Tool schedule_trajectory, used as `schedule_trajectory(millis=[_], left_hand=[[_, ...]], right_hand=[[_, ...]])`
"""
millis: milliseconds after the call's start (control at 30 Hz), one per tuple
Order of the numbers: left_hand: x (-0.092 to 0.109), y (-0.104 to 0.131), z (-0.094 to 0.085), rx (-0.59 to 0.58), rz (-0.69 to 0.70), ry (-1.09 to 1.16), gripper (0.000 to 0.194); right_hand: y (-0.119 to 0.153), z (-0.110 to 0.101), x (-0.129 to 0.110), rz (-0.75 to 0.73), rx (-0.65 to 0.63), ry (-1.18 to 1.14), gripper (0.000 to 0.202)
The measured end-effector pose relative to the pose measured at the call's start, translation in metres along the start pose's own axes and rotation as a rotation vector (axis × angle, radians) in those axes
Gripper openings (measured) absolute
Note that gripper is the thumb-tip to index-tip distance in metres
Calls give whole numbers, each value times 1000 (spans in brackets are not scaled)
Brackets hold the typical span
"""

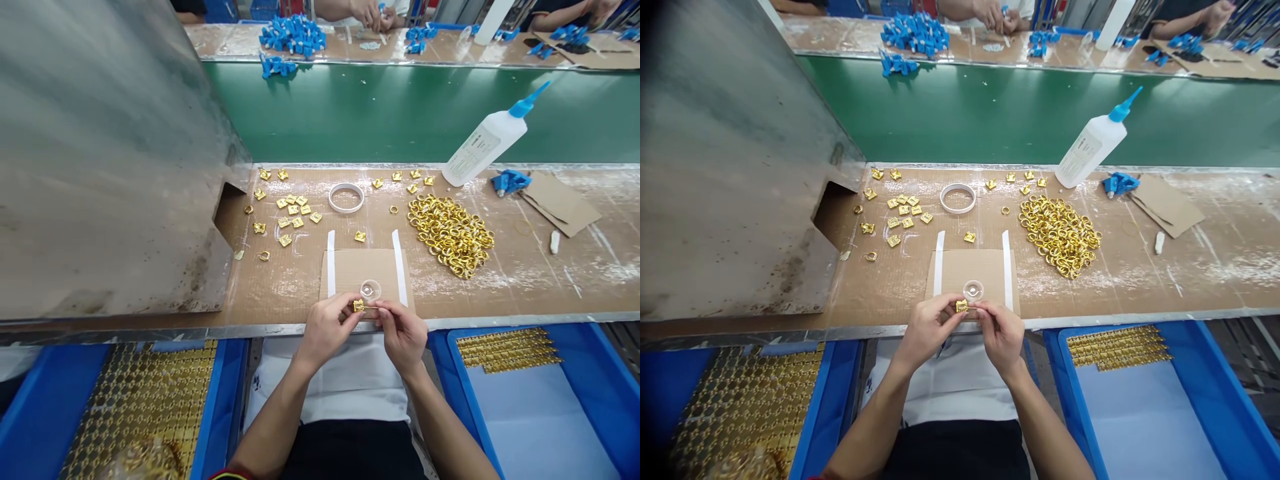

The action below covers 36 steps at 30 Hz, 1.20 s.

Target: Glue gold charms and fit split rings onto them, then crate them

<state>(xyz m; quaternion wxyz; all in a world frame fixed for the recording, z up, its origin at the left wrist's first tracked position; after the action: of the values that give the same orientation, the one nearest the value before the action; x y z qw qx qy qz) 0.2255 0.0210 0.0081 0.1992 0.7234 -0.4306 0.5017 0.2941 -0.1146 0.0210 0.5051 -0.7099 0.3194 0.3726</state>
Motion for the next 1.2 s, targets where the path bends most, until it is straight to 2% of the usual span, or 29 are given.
schedule_trajectory(millis=[300, 467, 1200], left_hand=[[5, 1, -1, 15, 59, -10, 19], [5, 1, -2, 20, 62, -4, 20], [2, 3, -1, 23, 48, -6, 20]], right_hand=[[0, 0, -11, -121, 11, 26, 17], [2, 3, -11, -134, -15, 12, 19], [0, -2, -13, -148, 14, 71, 17]])
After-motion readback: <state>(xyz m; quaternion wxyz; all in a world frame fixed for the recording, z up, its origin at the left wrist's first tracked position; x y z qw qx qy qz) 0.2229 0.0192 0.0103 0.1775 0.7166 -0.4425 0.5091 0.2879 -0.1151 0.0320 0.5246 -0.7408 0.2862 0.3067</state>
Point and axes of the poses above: each hand's wrist, its own y-axis away from the middle knuckle, its own z-axis out of the palm, x = y × z, the point moved 10 cm from there along -y, towards the middle knuckle, and after that the axes turned 12 degrees about x, right-handed, at the moved point
